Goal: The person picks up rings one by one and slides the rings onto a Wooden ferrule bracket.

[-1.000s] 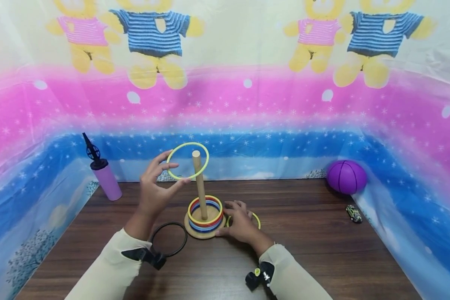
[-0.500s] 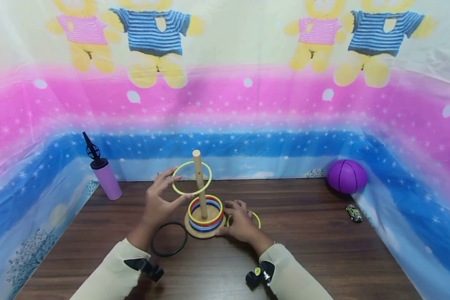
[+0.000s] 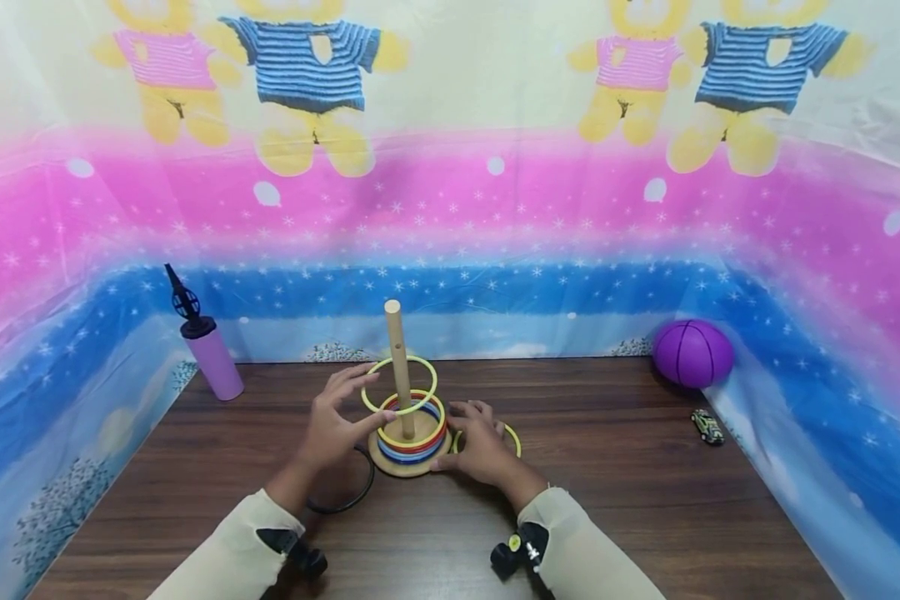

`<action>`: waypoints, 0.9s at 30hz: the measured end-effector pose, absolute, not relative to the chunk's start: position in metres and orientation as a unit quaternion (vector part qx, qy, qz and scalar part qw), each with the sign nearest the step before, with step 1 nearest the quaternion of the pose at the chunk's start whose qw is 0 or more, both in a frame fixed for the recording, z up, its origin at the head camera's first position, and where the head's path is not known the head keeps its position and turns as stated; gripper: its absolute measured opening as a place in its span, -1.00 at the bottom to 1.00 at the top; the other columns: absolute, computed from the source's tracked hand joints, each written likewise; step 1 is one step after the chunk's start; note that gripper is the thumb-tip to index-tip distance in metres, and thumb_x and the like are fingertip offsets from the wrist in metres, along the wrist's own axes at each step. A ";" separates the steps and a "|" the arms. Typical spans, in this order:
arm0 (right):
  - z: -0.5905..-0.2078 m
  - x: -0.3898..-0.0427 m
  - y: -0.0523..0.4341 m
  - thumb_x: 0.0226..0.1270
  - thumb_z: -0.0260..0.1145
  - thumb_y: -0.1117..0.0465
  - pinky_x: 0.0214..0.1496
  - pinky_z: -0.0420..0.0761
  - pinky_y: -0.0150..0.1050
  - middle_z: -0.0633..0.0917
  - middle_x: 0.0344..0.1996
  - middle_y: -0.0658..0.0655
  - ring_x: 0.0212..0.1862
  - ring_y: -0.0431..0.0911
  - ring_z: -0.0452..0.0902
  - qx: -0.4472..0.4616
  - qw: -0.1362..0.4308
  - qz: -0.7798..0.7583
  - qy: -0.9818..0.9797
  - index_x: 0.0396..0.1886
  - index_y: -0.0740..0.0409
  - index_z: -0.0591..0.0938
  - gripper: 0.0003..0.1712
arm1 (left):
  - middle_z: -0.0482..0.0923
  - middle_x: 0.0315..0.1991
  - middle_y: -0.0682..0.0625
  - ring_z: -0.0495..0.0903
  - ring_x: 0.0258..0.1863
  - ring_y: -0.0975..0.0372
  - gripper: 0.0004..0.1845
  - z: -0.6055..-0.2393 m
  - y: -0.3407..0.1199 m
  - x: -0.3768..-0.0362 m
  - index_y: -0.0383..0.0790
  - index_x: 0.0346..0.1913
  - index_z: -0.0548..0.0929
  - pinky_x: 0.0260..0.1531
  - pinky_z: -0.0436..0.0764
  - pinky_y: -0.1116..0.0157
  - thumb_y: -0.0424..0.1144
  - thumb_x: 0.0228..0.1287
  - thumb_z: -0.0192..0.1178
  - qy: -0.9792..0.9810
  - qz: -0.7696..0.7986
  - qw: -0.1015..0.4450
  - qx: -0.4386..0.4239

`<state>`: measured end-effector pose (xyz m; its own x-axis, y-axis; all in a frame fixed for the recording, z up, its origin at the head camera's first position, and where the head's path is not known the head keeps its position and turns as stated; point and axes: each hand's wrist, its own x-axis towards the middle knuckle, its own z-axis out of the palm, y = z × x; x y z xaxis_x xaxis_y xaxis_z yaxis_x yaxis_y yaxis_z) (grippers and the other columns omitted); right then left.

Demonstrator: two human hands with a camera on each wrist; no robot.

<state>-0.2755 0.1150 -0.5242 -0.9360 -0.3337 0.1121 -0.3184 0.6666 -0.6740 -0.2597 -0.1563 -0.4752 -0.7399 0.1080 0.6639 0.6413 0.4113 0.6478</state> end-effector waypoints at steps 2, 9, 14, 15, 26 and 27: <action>-0.524 -0.275 0.115 0.16 0.77 -0.07 0.66 -0.02 0.58 0.42 0.66 0.09 0.77 0.31 -0.02 -0.178 0.009 -0.367 0.913 0.48 0.08 0.67 -0.09 | 0.62 0.44 -0.28 0.48 0.49 -0.23 -0.25 -0.478 -0.156 -0.259 -0.34 0.39 0.70 0.44 0.45 -0.39 -0.28 0.11 0.71 -0.800 -0.493 0.255 -0.228; -0.525 -0.277 0.116 0.17 0.76 -0.08 0.66 0.02 0.56 0.42 0.67 0.09 0.77 0.30 -0.03 -0.184 0.010 -0.367 0.912 0.50 0.11 0.65 -0.08 | 0.60 0.48 -0.25 0.44 0.55 -0.18 -0.18 -0.491 -0.155 -0.256 -0.32 0.48 0.62 0.52 0.37 -0.39 -0.20 0.17 0.70 -0.819 -0.495 0.216 -0.192; -0.524 -0.276 0.116 0.18 0.76 -0.08 0.67 0.00 0.56 0.41 0.67 0.09 0.77 0.30 -0.03 -0.183 0.010 -0.365 0.913 0.50 0.09 0.65 -0.08 | 0.58 0.50 -0.22 0.42 0.56 -0.16 -0.17 -0.498 -0.156 -0.256 -0.30 0.50 0.61 0.54 0.35 -0.39 -0.16 0.18 0.70 -0.828 -0.489 0.204 -0.184; -0.524 -0.276 0.116 0.18 0.76 -0.08 0.67 0.00 0.56 0.41 0.67 0.09 0.77 0.30 -0.03 -0.183 0.010 -0.365 0.913 0.50 0.09 0.65 -0.08 | 0.58 0.50 -0.21 0.41 0.56 -0.17 -0.16 -0.500 -0.156 -0.256 -0.30 0.50 0.61 0.54 0.34 -0.39 -0.16 0.18 0.70 -0.828 -0.490 0.202 -0.183; -0.526 -0.278 0.117 0.17 0.75 -0.12 0.61 0.05 0.59 0.42 0.66 0.14 0.75 0.33 0.01 -0.199 0.004 -0.355 0.914 0.51 0.08 0.65 -0.06 | 0.58 0.52 -0.20 0.34 0.56 -0.19 -0.12 -0.508 -0.154 -0.259 -0.26 0.52 0.60 0.48 0.23 -0.49 -0.13 0.13 0.72 -0.839 -0.474 0.192 -0.188; -0.526 -0.278 0.118 0.17 0.75 -0.12 0.62 0.06 0.59 0.42 0.65 0.14 0.75 0.33 0.01 -0.199 0.004 -0.354 0.914 0.51 0.08 0.65 -0.06 | 0.57 0.52 -0.19 0.34 0.56 -0.19 -0.11 -0.510 -0.153 -0.260 -0.26 0.52 0.60 0.47 0.20 -0.50 -0.13 0.14 0.72 -0.840 -0.473 0.190 -0.188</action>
